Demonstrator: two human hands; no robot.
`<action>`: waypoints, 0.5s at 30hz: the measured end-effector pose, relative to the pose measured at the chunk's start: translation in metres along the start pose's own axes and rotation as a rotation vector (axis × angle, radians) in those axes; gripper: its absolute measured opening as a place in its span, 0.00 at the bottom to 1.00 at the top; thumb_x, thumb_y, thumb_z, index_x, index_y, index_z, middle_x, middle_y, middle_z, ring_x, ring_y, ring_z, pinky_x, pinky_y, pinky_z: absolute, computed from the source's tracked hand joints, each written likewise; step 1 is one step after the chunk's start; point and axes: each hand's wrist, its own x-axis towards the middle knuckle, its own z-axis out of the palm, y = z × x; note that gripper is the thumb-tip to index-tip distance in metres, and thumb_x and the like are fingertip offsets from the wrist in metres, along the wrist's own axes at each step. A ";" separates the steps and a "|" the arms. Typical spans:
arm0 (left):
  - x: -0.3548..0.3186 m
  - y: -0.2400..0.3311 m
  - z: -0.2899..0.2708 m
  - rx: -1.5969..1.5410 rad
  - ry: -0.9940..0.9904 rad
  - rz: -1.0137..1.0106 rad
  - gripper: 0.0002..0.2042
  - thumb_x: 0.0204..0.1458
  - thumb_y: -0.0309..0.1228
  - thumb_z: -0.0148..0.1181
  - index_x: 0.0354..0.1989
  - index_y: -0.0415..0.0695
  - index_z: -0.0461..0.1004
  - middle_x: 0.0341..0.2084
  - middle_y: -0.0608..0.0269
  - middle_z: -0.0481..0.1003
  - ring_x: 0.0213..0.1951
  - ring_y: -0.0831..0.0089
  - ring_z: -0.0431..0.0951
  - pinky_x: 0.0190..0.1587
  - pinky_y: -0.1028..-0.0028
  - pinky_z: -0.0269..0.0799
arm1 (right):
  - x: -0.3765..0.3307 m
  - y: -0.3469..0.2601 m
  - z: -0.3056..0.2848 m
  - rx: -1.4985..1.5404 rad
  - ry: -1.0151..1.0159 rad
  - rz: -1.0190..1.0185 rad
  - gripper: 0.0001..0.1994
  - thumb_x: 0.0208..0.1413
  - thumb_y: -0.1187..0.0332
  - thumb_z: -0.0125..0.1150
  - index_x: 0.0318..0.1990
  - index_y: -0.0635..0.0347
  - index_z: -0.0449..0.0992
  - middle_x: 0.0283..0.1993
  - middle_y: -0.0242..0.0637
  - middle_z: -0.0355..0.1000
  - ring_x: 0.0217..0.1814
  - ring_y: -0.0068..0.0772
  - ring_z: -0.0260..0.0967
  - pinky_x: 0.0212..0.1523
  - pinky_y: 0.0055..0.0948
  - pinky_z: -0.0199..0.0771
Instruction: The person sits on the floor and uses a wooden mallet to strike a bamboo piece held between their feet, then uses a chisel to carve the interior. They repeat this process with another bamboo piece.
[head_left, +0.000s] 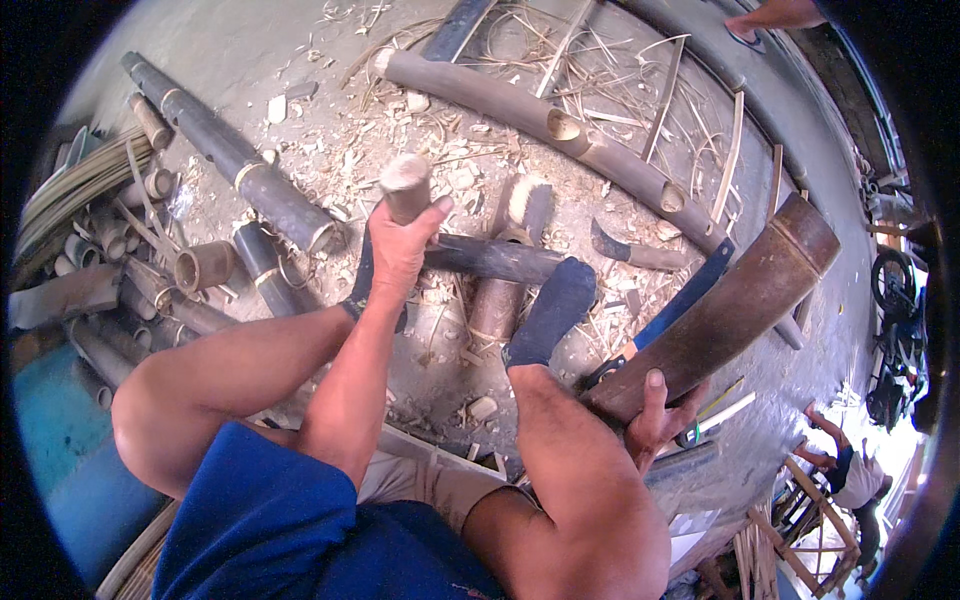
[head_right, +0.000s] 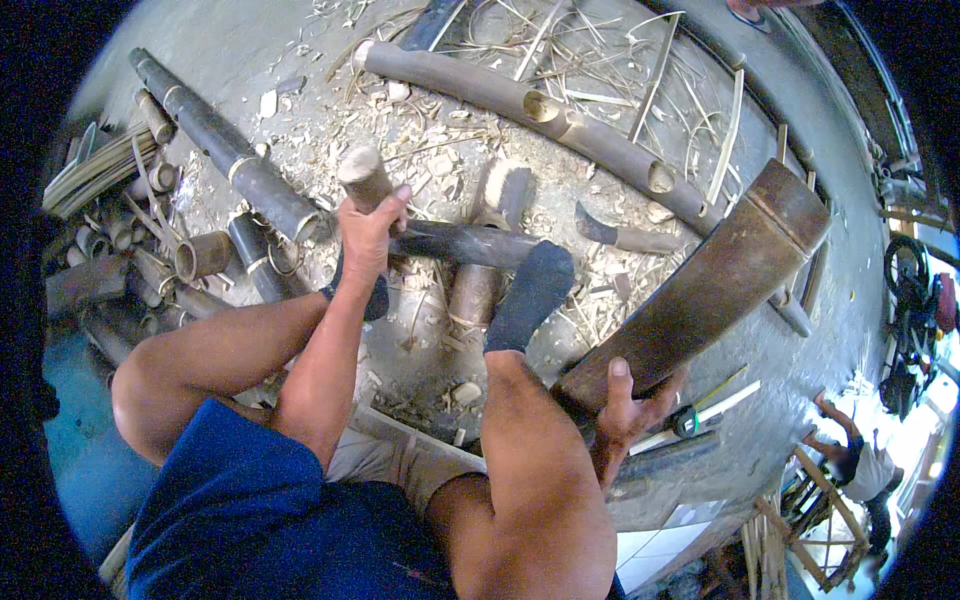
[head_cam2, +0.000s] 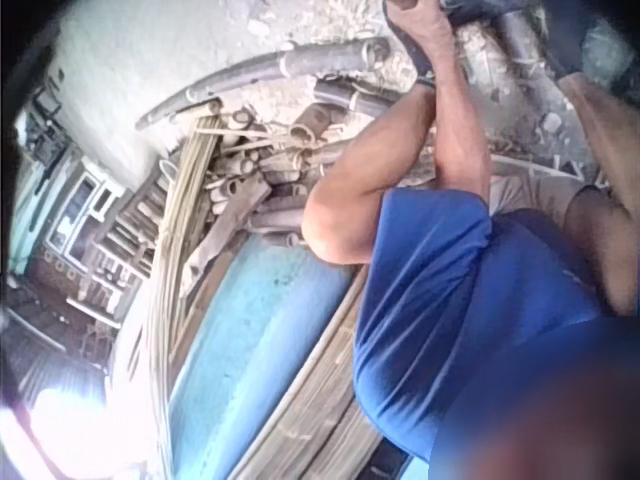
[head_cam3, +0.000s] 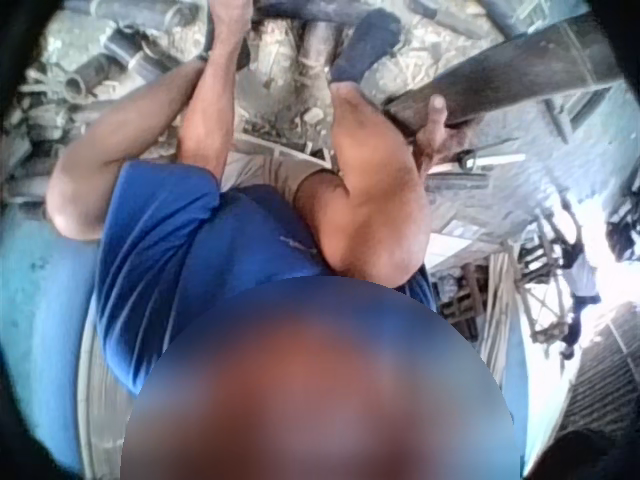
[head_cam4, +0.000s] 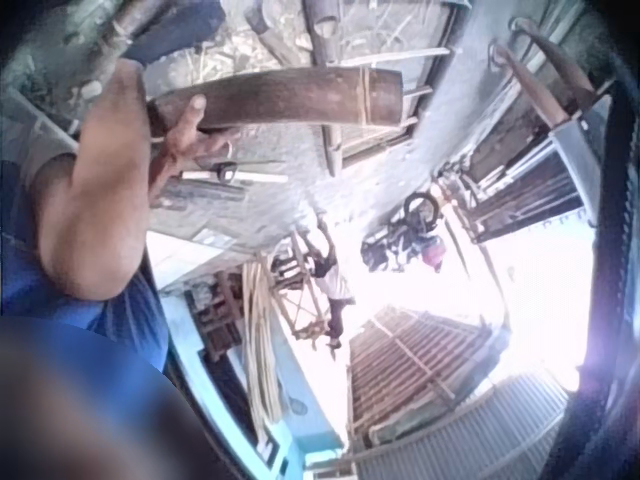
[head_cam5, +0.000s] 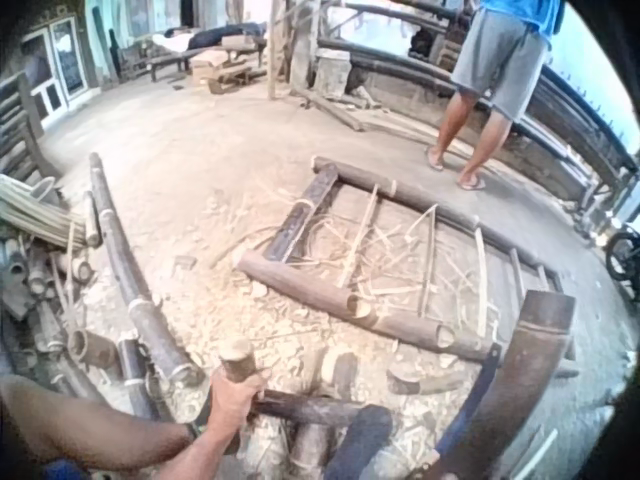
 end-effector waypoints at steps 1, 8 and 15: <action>0.000 0.001 -0.001 0.026 -0.015 0.013 0.12 0.53 0.34 0.72 0.26 0.45 0.75 0.18 0.71 0.74 0.20 0.81 0.71 0.25 0.77 0.65 | -0.001 0.000 0.002 0.019 0.000 0.024 0.44 0.48 0.67 0.70 0.73 0.67 0.56 0.63 0.50 0.67 0.61 0.44 0.67 0.64 0.43 0.66; -0.005 0.007 0.007 0.070 -0.026 0.026 0.12 0.50 0.34 0.75 0.27 0.44 0.76 0.20 0.72 0.74 0.21 0.82 0.71 0.25 0.76 0.65 | -0.001 -0.010 0.014 0.058 -0.033 0.004 0.45 0.47 0.68 0.71 0.73 0.67 0.55 0.64 0.50 0.66 0.60 0.44 0.67 0.64 0.43 0.66; -0.007 0.012 0.008 0.118 -0.041 0.049 0.12 0.49 0.32 0.77 0.35 0.40 0.79 0.26 0.70 0.79 0.27 0.81 0.75 0.31 0.77 0.71 | -0.003 -0.015 0.017 0.062 -0.043 0.010 0.43 0.49 0.67 0.69 0.73 0.67 0.55 0.63 0.49 0.66 0.61 0.44 0.66 0.65 0.43 0.63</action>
